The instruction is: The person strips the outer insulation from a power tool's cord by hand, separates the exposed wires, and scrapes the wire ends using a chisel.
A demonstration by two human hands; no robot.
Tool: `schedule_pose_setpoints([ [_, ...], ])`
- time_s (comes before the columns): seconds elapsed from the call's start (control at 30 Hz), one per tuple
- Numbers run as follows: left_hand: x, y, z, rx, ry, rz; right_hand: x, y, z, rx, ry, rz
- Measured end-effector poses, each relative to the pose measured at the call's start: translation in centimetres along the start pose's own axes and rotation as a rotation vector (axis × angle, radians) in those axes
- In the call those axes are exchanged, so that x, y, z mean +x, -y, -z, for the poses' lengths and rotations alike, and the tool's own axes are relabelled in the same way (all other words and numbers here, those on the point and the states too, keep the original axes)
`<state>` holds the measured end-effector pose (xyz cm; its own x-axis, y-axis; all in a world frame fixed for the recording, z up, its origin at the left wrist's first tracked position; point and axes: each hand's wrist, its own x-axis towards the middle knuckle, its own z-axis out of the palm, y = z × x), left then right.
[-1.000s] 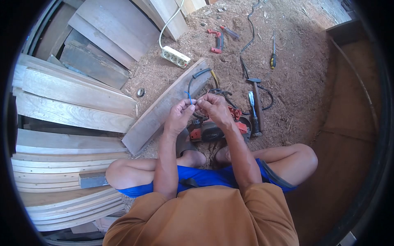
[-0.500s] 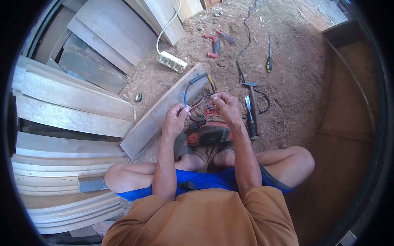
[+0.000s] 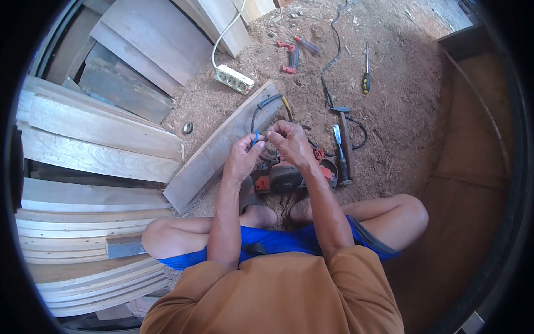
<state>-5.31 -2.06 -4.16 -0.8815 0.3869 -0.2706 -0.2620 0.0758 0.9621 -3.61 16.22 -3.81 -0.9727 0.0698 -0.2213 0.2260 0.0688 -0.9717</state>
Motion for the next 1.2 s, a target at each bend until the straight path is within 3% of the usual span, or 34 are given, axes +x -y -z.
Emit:
schedule_pose_setpoints([
  [0.37,0.1,0.3,0.7,0.165,-0.082,-0.010,0.3,-0.9,-0.4,0.025,0.035,-0.032],
  [0.47,0.7,2.4,0.9,0.214,-0.146,-0.009,0.4,0.9,0.9,-0.128,-0.079,-0.033],
  [0.53,1.6,5.8,1.5,0.291,-0.237,-0.021,0.7,0.6,2.3,-0.405,-0.097,-0.084],
  [0.63,2.0,7.5,0.6,0.421,-0.270,0.185,1.1,-0.9,3.1,-0.716,-0.030,-0.142],
  [0.73,2.0,8.8,-0.5,0.633,-0.229,0.127,1.4,-3.3,1.7,-0.871,-0.016,-0.241],
  [0.83,2.5,9.2,-1.0,0.659,-0.084,0.235,1.2,-3.9,-0.2,-0.860,-0.079,-0.352],
  [0.97,2.6,10.0,-1.8,0.710,-0.053,0.180,1.3,-4.2,-0.5,-0.811,-0.118,-0.303],
  [1.2,2.7,9.7,-0.6,0.183,-0.039,0.227,1.1,-4.8,1.4,-0.591,-0.161,-0.270],
])
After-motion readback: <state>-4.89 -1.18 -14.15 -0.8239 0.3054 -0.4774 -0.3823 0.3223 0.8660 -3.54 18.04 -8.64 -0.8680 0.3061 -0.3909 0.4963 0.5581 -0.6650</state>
